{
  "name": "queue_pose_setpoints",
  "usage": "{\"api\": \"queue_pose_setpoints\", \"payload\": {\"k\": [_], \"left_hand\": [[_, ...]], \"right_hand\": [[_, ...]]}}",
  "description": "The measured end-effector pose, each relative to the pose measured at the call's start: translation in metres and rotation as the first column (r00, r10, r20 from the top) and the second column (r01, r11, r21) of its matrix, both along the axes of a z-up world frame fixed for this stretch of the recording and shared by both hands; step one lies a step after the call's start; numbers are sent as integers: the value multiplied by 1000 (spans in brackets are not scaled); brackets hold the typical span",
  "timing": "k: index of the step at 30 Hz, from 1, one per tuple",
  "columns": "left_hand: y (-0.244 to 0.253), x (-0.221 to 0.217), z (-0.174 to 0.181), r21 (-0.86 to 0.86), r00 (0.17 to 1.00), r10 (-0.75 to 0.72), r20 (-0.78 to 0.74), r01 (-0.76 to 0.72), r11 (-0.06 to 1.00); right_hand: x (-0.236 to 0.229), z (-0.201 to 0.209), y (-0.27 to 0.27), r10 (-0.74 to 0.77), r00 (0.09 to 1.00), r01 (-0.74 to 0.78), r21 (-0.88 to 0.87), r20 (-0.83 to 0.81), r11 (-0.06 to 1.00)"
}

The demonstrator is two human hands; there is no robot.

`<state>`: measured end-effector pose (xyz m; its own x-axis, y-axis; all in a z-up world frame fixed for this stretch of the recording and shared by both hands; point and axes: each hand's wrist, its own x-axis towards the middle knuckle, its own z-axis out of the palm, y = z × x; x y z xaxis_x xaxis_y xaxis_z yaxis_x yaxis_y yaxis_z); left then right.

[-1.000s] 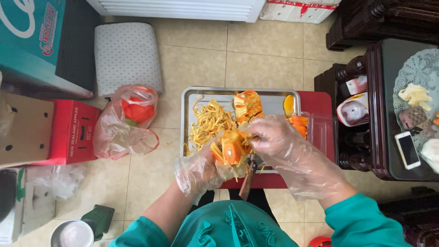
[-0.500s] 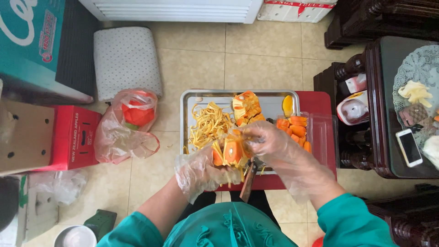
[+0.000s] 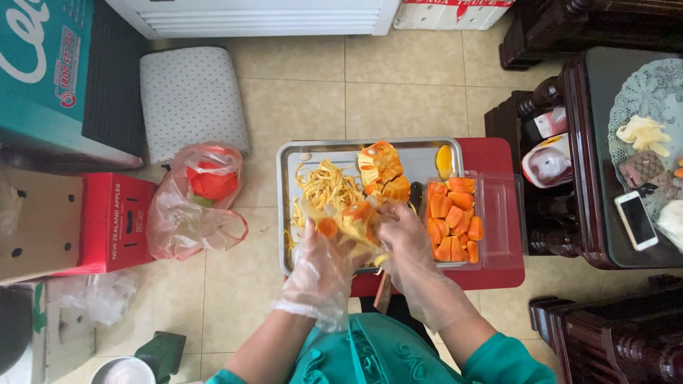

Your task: Peeling and shredding jackfruit segments by hand on a metal tray

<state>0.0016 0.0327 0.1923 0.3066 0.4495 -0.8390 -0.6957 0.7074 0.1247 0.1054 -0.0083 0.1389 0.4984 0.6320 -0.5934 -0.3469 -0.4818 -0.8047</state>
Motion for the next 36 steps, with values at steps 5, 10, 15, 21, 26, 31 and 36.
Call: {"api": "queue_pose_setpoints", "payload": {"k": [5,10,15,21,26,31,36], "left_hand": [[-5,-19,-53,21,975,110,194,-116,993],[-19,-31,-128,128,925,41,377,-96,987],[-15,-31,-105,245,928,23,372,-122,962],[-9,-13,-35,268,975,-199,94,168,949],[-22,-5,-110,465,985,-166,-44,167,869],[-11,-11,-109,162,981,-76,180,46,986],[-10,-5,-121,220,998,2,60,-15,975]], "right_hand": [[4,-20,-2,-78,990,76,-21,-121,997],[39,-73,-8,-16,979,13,-13,-202,1000],[25,-21,5,26,960,-40,-46,-280,998],[54,-89,-8,61,960,-55,31,-275,998],[39,-50,-12,299,947,-293,65,-113,954],[59,-22,-7,620,658,-618,-165,428,769],[79,-72,-18,361,510,-778,239,781,582]]}}
